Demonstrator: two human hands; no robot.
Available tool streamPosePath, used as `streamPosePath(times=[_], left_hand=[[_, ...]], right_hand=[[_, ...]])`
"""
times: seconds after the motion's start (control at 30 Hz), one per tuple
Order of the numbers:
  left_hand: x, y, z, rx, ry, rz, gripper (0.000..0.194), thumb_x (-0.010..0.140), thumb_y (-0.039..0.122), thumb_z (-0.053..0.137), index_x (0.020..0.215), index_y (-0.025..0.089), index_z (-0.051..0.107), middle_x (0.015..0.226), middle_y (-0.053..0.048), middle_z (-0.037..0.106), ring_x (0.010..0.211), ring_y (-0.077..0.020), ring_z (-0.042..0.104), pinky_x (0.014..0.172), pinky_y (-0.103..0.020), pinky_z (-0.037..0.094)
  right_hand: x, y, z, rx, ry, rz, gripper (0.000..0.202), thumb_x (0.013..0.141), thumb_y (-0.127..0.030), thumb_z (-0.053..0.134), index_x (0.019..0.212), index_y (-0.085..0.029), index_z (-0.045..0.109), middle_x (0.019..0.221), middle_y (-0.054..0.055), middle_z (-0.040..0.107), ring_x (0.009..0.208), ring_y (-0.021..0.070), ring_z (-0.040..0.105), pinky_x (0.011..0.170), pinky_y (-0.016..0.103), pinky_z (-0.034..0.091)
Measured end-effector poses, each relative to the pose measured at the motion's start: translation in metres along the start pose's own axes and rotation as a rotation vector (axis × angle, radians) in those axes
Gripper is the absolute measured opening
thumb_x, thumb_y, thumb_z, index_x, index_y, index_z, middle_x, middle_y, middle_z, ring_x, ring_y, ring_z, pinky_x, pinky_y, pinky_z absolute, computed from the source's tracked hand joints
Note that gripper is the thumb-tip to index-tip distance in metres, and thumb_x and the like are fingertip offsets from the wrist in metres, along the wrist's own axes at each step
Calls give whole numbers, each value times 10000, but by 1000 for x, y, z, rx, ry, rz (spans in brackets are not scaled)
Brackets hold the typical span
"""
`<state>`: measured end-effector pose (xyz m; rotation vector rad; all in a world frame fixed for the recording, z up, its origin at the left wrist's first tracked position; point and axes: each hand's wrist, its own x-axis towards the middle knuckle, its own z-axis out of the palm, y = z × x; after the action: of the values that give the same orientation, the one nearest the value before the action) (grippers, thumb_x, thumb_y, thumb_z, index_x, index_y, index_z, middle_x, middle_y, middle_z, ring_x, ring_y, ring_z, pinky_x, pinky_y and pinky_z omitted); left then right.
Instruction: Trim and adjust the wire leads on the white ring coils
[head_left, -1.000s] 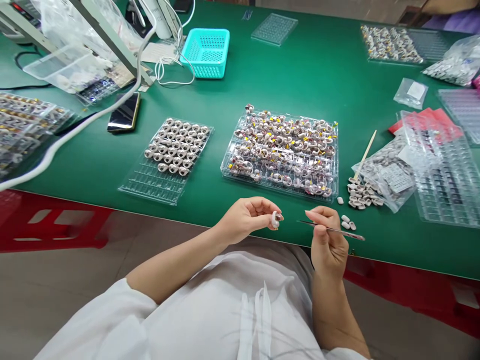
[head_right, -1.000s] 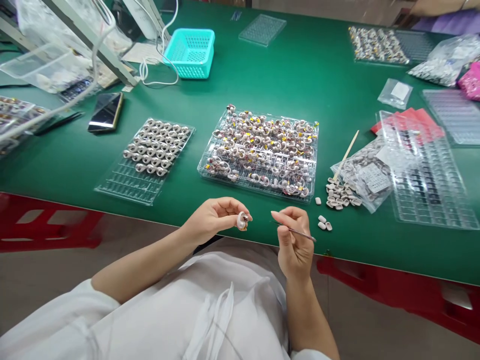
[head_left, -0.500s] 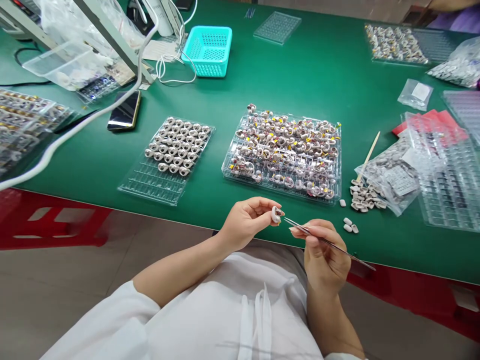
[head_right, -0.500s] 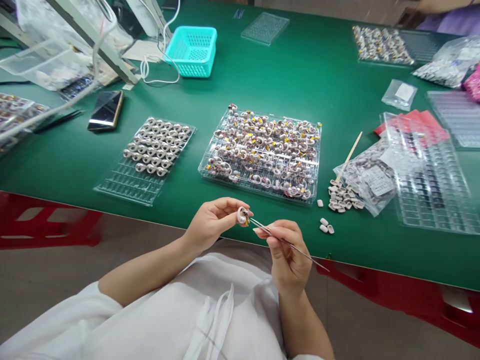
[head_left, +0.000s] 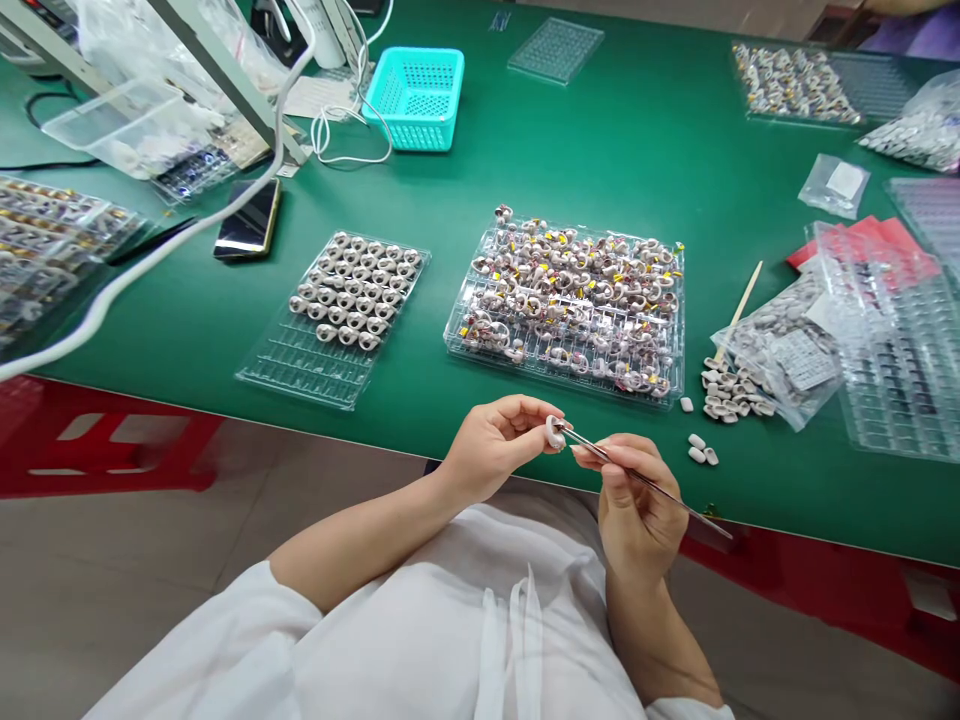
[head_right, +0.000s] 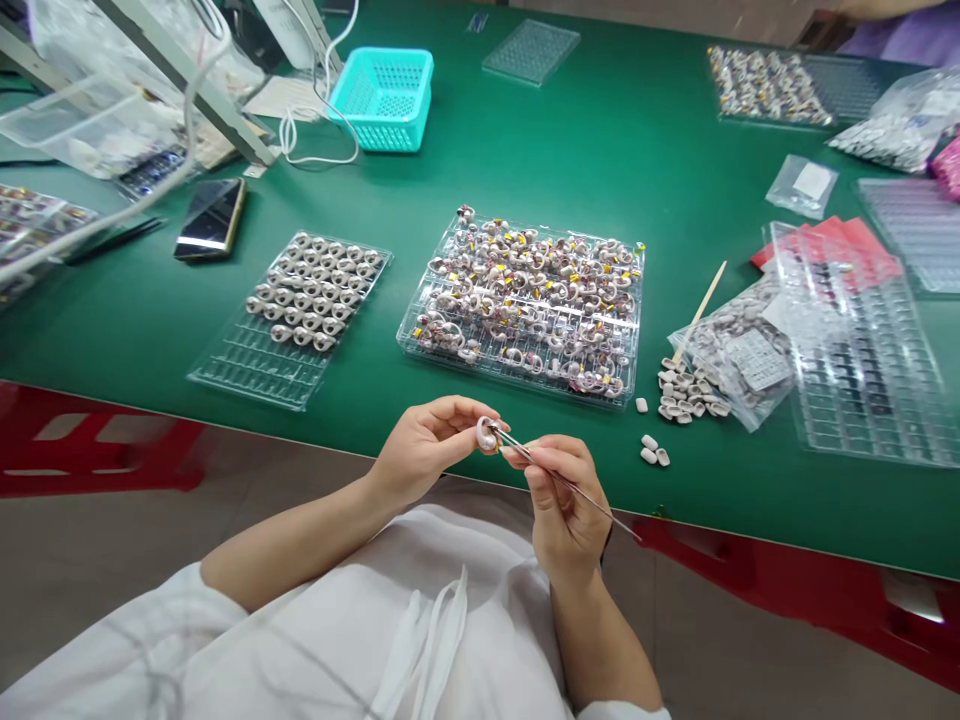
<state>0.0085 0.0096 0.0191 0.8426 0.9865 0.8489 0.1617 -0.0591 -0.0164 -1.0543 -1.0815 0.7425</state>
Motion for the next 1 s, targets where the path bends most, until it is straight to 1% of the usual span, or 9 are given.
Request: streamPosePath(times=[0.23, 0.37, 0.5, 0.6, 0.73, 0.8, 0.9, 0.93, 1.0], left_hand=[[0, -2, -1, 14, -15, -8, 282, 730, 337, 821, 891, 126, 728, 777, -47, 758, 674, -143, 700, 688, -259, 600], [1, 0, -2, 8, -31, -27, 290, 719, 345, 827, 883, 122, 740, 773, -52, 763, 656, -139, 690, 673, -255, 596], [0, 2, -3, 38, -32, -34, 296, 720, 356, 826, 882, 121, 747, 780, -64, 769, 657, -150, 694, 681, -273, 600], [-2, 1, -3, 72, -23, 7, 293, 728, 356, 822, 896, 128, 747, 808, -72, 774, 704, -167, 713, 707, -282, 605], [-3, -3, -3, 149, 10, 77, 250, 753, 324, 801, 911, 137, 751, 861, -83, 780, 775, -186, 732, 763, -285, 603], [-3, -4, -3, 179, 19, 95, 233, 762, 310, 789, 917, 139, 753, 866, -83, 781, 777, -186, 733, 768, -281, 601], [-3, -5, -3, 189, 23, 96, 221, 767, 293, 778, 921, 137, 753, 872, -81, 782, 784, -184, 733, 768, -272, 596], [-3, -5, -3, 185, 22, 92, 221, 766, 289, 778, 923, 136, 753, 874, -80, 783, 785, -181, 733, 767, -268, 595], [-3, -4, -4, 166, 15, 75, 229, 760, 291, 785, 923, 133, 752, 875, -78, 785, 787, -178, 735, 763, -264, 595]], right_hand=[[0, 5, 3, -14, 0, -26, 194, 957, -183, 566, 1087, -274, 678, 1018, 55, 631, 840, 191, 722, 704, 395, 685], [1, 2, -3, -8, -68, -45, 221, 944, -154, 585, 1083, -282, 700, 1018, 51, 657, 843, 193, 725, 728, 401, 668], [3, 0, -12, -85, -144, -94, 221, 925, -149, 617, 1064, -291, 714, 1009, 49, 686, 868, 213, 735, 733, 410, 662], [3, 0, -13, -76, -114, -91, 221, 927, -154, 613, 1073, -289, 708, 1011, 50, 682, 854, 210, 734, 726, 417, 673], [3, 4, -4, -27, -21, -57, 194, 943, -182, 592, 1085, -275, 687, 987, 58, 653, 838, 200, 719, 688, 407, 689], [2, 5, -1, -15, 1, -37, 188, 945, -187, 591, 1084, -269, 688, 982, 63, 646, 832, 199, 716, 678, 401, 690], [1, 3, 1, -13, -3, -38, 219, 942, -163, 594, 1098, -275, 699, 999, 59, 654, 835, 198, 727, 697, 404, 687], [1, 1, 0, -32, -17, -53, 241, 938, -146, 597, 1106, -281, 704, 1008, 57, 664, 842, 200, 733, 710, 407, 685], [3, -2, -3, -102, -71, -130, 293, 919, -112, 618, 1122, -301, 714, 1025, 52, 694, 864, 209, 746, 732, 409, 682]])
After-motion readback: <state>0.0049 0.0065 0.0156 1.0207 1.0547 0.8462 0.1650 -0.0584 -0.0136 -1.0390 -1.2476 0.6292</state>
